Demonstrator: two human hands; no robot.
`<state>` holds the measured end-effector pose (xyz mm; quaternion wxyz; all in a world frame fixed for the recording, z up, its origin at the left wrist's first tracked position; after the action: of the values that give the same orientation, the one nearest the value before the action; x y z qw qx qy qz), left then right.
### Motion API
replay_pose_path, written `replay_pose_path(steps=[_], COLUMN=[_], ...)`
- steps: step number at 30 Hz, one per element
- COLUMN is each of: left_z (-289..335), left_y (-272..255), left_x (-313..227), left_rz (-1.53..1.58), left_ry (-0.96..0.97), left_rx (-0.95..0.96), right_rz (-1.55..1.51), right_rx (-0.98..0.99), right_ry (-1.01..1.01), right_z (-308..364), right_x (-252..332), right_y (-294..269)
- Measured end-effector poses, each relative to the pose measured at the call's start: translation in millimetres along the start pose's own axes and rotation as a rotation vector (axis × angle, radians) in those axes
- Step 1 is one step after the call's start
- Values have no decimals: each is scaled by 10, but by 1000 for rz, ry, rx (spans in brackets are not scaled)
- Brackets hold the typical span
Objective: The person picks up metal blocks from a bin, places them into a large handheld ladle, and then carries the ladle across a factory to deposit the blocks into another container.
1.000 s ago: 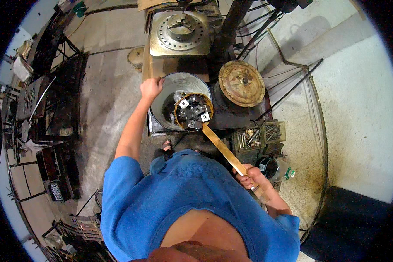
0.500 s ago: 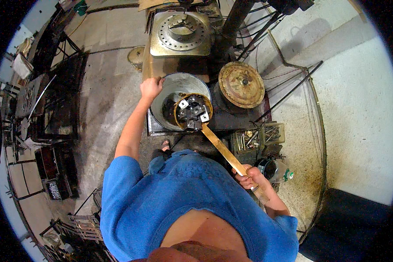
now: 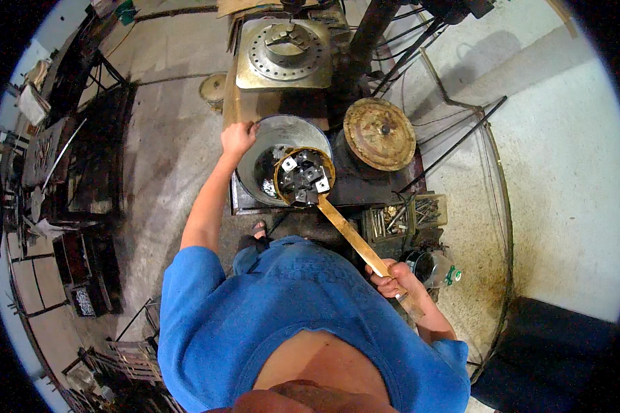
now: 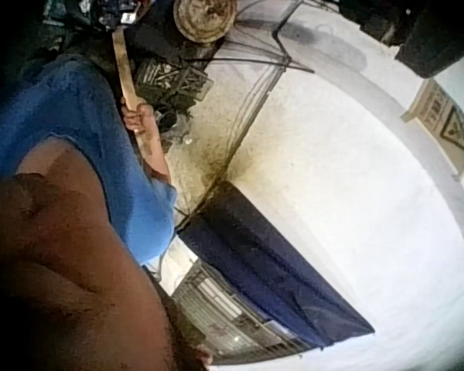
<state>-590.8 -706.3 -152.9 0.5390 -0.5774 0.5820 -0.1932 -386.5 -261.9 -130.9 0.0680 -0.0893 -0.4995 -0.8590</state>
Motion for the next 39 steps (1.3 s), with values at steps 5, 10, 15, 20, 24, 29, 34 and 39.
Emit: replay_pose_path(steps=[5,10,15,20,24,29,34,39], left_z=[6,18,30,32,38,45,43,35], left_y=[-10,-63,-87,-74,-98,-85,-77,-37], left_x=[7,-13,-12,-6,-12,14,29,81], left_rz=[12,8,6,18,14,16,43,48], left_ry=[-14,-40,-47,-35,-31,-40,-75,-98], left_rx=[22,26,9,4,-1,11,24,40], right_rz=[-68,-72,-114,-102,-69,-76,-45,-86], right_rx=[47,113,158,127,59,80,14,103], right_ry=[4,4,13,-7,-27,-35,-39,0], right_z=[-1,-22,-35,-33,-30,-37,-14,-39], right_x=[-18,-33,-60,-53,-57,-50,-61,-68], right_y=[25,83,124,147,99,145,44,81])
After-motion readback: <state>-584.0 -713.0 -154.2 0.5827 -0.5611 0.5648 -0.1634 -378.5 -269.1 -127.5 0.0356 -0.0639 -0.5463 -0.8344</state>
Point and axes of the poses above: each hand's wrist, its own z-axis away from the middle knuckle, its own y-axis out of the palm, x = y × z, the point moved 9 cm from there along -z, towards the middle knuckle, and after that the axes turned 1 degree about x, right-handed, at the moved point
